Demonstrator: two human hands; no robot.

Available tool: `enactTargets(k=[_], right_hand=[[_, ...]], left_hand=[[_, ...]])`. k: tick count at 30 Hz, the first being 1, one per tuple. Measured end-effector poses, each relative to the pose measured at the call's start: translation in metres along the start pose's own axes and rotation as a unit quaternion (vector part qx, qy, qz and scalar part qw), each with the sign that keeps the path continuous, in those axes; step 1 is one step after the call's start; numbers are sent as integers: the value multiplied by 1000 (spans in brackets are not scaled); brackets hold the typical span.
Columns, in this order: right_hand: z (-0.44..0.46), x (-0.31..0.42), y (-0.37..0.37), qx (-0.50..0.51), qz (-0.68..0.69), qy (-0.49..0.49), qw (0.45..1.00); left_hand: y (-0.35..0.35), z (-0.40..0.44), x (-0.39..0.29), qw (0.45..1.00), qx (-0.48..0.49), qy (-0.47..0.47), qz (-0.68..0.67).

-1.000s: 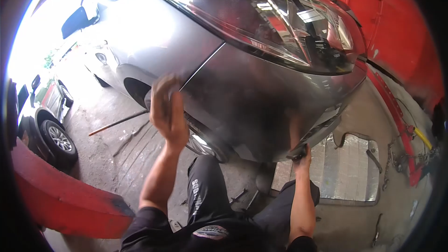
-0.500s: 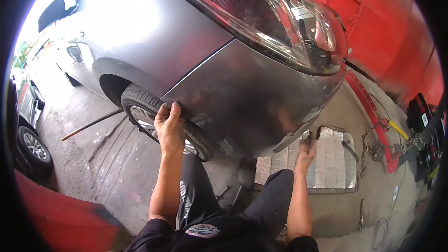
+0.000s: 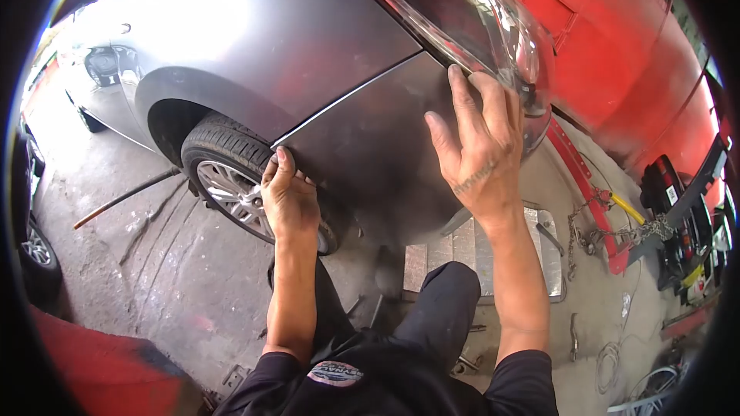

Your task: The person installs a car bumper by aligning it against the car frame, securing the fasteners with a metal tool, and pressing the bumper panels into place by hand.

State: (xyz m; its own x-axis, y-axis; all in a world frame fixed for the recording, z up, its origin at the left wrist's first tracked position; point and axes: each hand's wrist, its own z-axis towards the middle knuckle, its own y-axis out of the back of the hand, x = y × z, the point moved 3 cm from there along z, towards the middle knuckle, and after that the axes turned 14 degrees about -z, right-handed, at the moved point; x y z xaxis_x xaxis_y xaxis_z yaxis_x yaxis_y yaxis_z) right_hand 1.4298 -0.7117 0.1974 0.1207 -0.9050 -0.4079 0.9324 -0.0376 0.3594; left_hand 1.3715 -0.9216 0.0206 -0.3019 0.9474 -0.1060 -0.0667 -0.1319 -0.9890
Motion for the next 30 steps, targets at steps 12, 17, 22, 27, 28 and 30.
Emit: enactTargets(k=[12, 17, 22, 27, 28, 30], right_hand=[[9, 3, -7, 15, 42, -1, 999], [16, 0, -1, 24, 71, 15, 997], [13, 0, -5, 26, 70, 14, 997], [15, 1, -3, 45, 104, -7, 994], [15, 1, -4, 42, 102, -8, 994], [17, 2, -3, 37, 96, -10, 995]], left_hand=[[-13, 7, 11, 998, 9, -57, -25], [-18, -24, 2, 995, 58, -70, -35], [-2, -2, 14, 995, 60, -52, -58], [0, 4, 13, 988, 133, 71, 11], [-3, 5, 13, 984, 146, 96, 22], [-13, 3, 8, 987, 134, 84, 26]])
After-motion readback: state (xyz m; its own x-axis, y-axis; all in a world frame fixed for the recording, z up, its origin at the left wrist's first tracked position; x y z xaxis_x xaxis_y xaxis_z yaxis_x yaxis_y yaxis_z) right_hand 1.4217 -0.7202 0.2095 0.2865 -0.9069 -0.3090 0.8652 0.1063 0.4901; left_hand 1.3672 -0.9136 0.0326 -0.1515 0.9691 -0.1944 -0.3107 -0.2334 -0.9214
